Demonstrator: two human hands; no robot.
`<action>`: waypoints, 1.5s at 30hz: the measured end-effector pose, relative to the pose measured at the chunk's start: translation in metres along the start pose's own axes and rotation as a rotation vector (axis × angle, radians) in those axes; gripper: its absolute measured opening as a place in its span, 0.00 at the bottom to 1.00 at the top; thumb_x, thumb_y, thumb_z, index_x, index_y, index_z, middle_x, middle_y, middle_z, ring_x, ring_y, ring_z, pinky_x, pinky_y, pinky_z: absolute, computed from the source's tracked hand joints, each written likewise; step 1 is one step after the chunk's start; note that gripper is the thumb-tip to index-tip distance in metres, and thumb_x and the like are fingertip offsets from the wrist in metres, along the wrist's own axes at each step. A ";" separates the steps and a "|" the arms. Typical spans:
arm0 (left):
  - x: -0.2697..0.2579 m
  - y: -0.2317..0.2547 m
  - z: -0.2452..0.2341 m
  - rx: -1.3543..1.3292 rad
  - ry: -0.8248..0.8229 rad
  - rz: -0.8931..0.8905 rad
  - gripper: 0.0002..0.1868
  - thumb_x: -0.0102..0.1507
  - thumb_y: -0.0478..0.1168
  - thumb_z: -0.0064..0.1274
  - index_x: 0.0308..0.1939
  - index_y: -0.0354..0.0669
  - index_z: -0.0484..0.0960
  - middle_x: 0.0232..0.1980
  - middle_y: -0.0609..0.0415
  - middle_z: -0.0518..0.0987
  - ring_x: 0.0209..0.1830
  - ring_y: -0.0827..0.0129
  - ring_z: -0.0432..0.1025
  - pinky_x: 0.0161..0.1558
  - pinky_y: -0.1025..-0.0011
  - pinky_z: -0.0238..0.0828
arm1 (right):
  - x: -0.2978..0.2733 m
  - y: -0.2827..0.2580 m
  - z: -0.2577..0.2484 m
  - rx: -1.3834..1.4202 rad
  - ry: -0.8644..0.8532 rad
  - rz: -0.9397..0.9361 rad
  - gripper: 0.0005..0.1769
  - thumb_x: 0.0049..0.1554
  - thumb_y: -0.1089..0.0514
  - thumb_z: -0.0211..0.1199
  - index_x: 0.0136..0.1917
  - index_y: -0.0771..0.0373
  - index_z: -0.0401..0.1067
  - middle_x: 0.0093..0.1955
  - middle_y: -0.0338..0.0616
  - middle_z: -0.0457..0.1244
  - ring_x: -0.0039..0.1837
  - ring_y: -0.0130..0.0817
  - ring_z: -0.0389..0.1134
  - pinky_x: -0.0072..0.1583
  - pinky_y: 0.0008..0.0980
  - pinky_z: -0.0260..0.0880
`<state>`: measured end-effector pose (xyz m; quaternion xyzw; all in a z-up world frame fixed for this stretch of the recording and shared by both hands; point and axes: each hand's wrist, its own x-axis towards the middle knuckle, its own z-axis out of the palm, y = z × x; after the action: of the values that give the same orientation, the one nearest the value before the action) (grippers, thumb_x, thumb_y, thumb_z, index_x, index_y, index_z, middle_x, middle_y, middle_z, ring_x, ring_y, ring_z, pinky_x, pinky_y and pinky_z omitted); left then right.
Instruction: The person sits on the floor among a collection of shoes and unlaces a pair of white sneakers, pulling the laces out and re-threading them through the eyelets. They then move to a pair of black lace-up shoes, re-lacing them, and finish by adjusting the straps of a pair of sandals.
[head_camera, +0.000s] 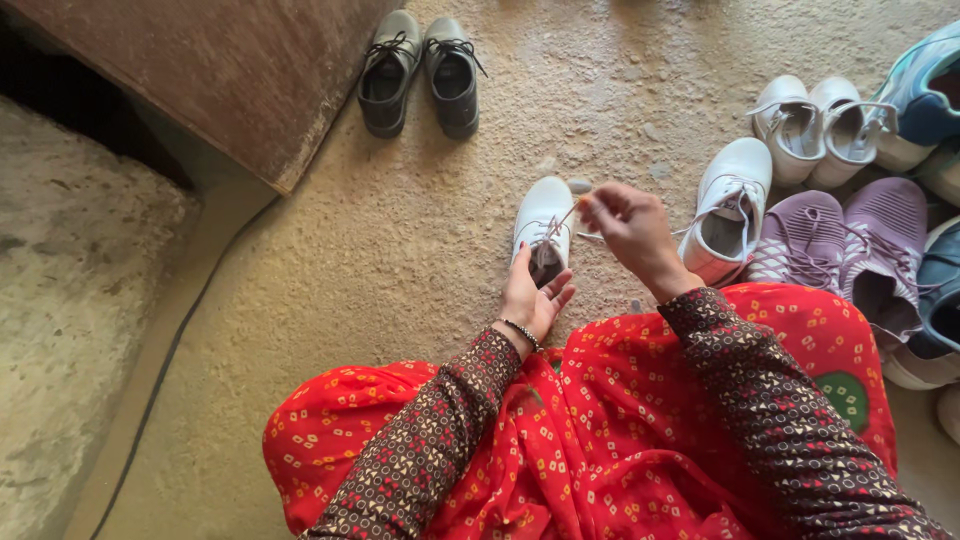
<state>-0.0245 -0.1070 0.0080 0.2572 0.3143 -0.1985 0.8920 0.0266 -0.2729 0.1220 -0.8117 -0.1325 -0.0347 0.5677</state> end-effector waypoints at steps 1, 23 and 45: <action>0.002 0.001 0.000 -0.014 -0.002 -0.008 0.28 0.66 0.66 0.45 0.54 0.47 0.75 0.46 0.53 0.78 0.42 0.62 0.75 0.42 0.61 0.76 | 0.000 -0.003 -0.001 0.065 0.054 -0.033 0.12 0.68 0.55 0.58 0.48 0.65 0.75 0.43 0.43 0.70 0.42 0.27 0.71 0.44 0.27 0.73; 0.039 0.004 -0.019 -0.158 -0.200 -0.125 0.14 0.72 0.46 0.41 0.53 0.40 0.74 0.44 0.53 0.78 0.40 0.64 0.75 0.48 0.59 0.76 | 0.000 -0.021 -0.004 -0.485 -0.025 -0.473 0.16 0.57 0.57 0.68 0.59 0.58 0.77 0.59 0.38 0.68 0.70 0.39 0.65 0.74 0.44 0.58; 0.037 0.006 -0.005 -0.009 -0.084 -0.085 0.15 0.67 0.52 0.54 0.50 0.49 0.75 0.38 0.55 0.78 0.32 0.66 0.75 0.37 0.63 0.78 | -0.001 -0.028 -0.010 1.012 -0.300 -0.021 0.34 0.75 0.36 0.39 0.54 0.63 0.76 0.60 0.50 0.69 0.71 0.41 0.68 0.79 0.48 0.59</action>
<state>0.0029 -0.1066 -0.0178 0.2312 0.2881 -0.2455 0.8963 0.0193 -0.2734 0.1513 -0.4309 -0.2208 0.1446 0.8629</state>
